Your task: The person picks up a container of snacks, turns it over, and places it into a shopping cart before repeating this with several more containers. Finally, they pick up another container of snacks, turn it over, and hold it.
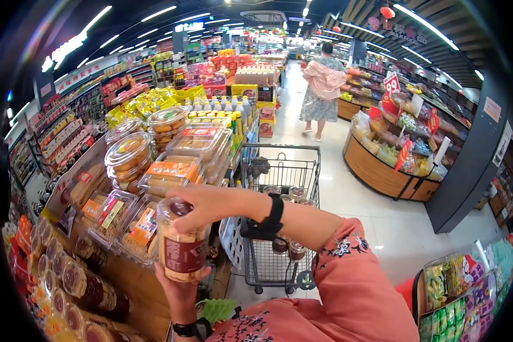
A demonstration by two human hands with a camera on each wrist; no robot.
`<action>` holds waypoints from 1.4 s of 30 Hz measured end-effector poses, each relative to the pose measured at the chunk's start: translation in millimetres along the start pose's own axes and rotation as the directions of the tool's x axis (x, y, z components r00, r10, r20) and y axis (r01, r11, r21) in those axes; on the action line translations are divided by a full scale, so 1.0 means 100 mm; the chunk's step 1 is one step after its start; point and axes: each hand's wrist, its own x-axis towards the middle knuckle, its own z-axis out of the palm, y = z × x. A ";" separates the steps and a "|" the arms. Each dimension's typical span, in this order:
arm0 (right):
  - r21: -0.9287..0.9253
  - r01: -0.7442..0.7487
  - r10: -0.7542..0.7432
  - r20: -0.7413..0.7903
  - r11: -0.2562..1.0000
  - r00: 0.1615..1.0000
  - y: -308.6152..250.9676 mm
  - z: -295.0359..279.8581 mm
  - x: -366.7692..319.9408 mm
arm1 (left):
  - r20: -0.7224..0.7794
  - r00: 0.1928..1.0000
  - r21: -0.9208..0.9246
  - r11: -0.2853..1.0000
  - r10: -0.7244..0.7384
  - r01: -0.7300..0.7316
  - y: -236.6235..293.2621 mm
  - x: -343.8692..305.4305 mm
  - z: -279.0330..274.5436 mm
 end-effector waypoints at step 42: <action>0.168 0.175 -0.192 0.086 0.970 0.978 -0.58 0.98 1.46 | 0.015 0.991 -0.474 0.873 0.133 -0.110 0.83 -0.65 -0.69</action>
